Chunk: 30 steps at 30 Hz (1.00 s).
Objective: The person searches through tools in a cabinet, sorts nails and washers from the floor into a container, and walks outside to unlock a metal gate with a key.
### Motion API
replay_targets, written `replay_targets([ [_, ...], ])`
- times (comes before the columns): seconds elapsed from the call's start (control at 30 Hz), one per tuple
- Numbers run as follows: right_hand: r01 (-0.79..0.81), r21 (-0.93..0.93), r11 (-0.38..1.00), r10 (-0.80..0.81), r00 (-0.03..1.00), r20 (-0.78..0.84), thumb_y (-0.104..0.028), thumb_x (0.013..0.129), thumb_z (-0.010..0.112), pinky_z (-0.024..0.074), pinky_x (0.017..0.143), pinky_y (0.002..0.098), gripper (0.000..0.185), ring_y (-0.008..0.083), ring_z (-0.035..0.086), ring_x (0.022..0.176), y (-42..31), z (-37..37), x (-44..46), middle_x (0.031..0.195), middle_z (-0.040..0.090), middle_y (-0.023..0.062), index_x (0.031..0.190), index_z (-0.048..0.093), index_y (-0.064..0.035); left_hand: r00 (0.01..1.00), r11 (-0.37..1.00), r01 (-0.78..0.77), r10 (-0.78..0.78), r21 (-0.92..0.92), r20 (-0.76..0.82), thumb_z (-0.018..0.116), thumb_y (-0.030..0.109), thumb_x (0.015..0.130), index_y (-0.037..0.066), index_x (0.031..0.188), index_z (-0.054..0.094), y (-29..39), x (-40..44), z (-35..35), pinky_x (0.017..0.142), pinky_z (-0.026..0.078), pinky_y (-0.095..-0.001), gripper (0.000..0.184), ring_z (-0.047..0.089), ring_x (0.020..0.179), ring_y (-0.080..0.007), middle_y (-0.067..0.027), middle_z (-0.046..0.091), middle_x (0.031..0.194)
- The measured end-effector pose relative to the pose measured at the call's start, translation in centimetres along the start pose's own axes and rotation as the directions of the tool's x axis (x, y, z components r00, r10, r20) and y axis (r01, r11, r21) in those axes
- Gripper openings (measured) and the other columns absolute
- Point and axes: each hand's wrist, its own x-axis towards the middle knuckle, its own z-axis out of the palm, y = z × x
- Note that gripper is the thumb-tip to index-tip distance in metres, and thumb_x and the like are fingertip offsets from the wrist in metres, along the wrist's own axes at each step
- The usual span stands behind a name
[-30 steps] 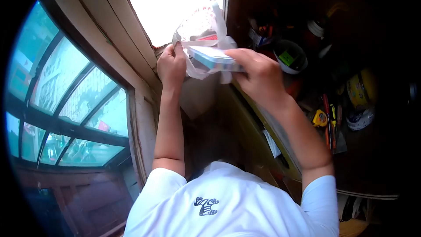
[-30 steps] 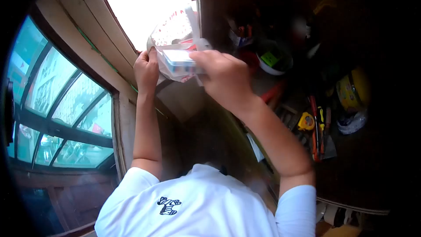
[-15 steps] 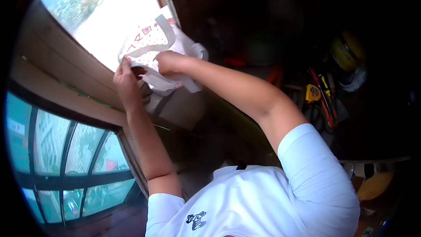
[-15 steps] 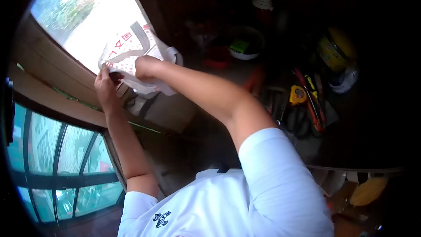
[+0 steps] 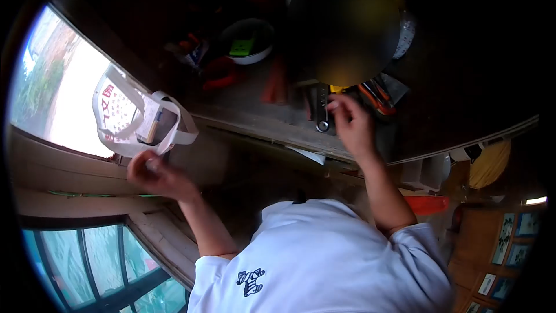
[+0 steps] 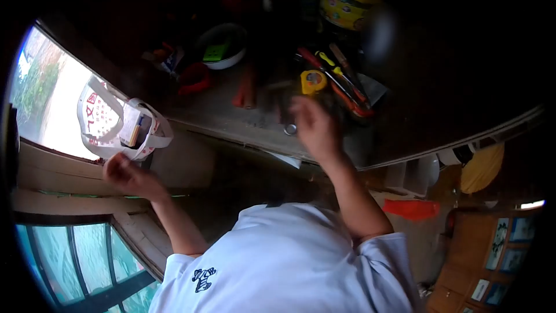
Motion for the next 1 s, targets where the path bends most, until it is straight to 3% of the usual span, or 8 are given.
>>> replay_targets([
  [0.07,-0.235,-0.354,0.905,0.203,0.971,-0.124,-0.014,0.087,0.054,0.0491,0.077,0.0348,0.024,0.0296,0.062,0.087,-0.6,-3.1,1.3,0.093,0.065,0.0139,0.108,0.058,-0.0036,0.917,0.962,0.263,-0.227,-0.069,0.329,0.061,0.012,0.085,0.001,0.091,0.052,5.0,-2.7,4.7,0.067,0.045,-0.0291,0.015,0.055,0.078,-0.0175,-0.0071,0.055,0.082],
  [0.2,-0.134,-0.717,0.684,0.01,0.985,-0.175,-0.012,0.087,0.05,0.0414,0.091,0.0412,0.026,0.0361,0.051,0.106,4.4,-4.8,2.0,0.113,0.055,0.0189,0.109,0.057,-0.001,0.422,0.994,0.106,-0.045,0.0,0.905,0.065,0.018,0.079,0.004,0.083,0.055,10.6,-9.0,11.5,0.06,0.044,-0.0418,0.018,0.057,0.07,-0.0324,-0.0125,0.058,0.076],
  [0.27,-0.206,-0.726,0.657,0.109,0.978,-0.178,-0.01,0.086,0.05,0.0379,0.095,0.0431,0.026,0.0367,0.047,0.112,5.4,-5.0,2.2,0.119,0.051,0.0201,0.109,0.057,-0.0001,0.372,0.995,-0.079,-0.025,0.059,0.928,0.063,0.032,0.08,0.001,0.093,0.051,12.0,-11.9,13.6,0.062,0.047,-0.0417,0.036,0.059,0.074,-0.0334,-0.0144,0.06,0.078],
  [0.4,-0.28,-0.74,0.611,0.213,0.959,-0.187,-0.014,0.083,0.054,0.0412,0.09,0.0428,0.023,0.0351,0.051,0.105,5.9,-5.0,3.6,0.11,0.055,0.0175,0.103,0.06,-0.0049,0.172,0.965,-0.11,-0.216,0.237,0.961,0.064,0.036,0.078,-0.003,0.102,0.043,12.5,-13.8,15.9,0.062,0.051,-0.0426,0.05,0.062,0.076,-0.0344,-0.0187,0.062,0.08],
  [0.6,-0.26,-0.831,0.491,0.179,0.964,-0.196,-0.015,0.081,0.058,0.045,0.082,0.0402,0.014,0.0323,0.055,0.097,7.3,-4.1,4.9,0.098,0.058,0.0137,0.092,0.062,-0.0093,0.179,0.969,-0.102,-0.204,0.225,0.962,0.062,0.037,0.079,0.0,0.099,0.045,12.5,-13.7,16.1,0.061,0.051,-0.0439,0.045,0.062,0.075,-0.0351,-0.0186,0.062,0.08],
  [0.8,-0.289,-0.733,0.616,0.106,0.952,-0.286,-0.012,0.082,0.057,0.0448,0.081,0.0412,0.016,0.0331,0.055,0.097,6.5,-3.2,5.3,0.099,0.058,0.0137,0.097,0.059,-0.0065,0.409,0.975,-0.184,-0.039,0.125,0.912,0.061,0.032,0.082,0.0,0.104,0.048,12.0,-12.9,15.7,0.065,0.05,-0.0415,0.041,0.061,0.08,-0.0359,-0.0199,0.062,0.086],
  [0.9,-0.166,-0.502,0.849,0.045,0.969,-0.243,-0.008,0.083,0.056,0.0444,0.081,0.0405,0.016,0.0335,0.055,0.096,4.4,-3.8,4.5,0.102,0.057,0.0151,0.099,0.056,-0.0045,0.386,0.948,0.31,-0.198,0.075,0.901,0.058,0.029,0.087,0.0,0.105,0.05,11.9,-11.3,16.2,0.062,0.048,-0.0322,0.035,0.06,0.072,-0.0254,-0.0116,0.062,0.085],
  [1.0,0.056,-0.323,0.945,-0.072,0.997,-0.037,-0.005,0.083,0.055,0.0436,0.083,0.0395,0.017,0.0332,0.054,0.099,2.0,-2.9,2.9,0.105,0.055,0.0175,0.101,0.055,-0.0037,0.233,0.467,0.884,-0.394,-0.025,0.889,0.052,0.024,0.092,0.002,0.103,0.048,12.9,-8.7,17.3,0.059,0.046,-0.0312,0.025,0.056,0.071,-0.0154,-0.0075,0.063,0.089],
])
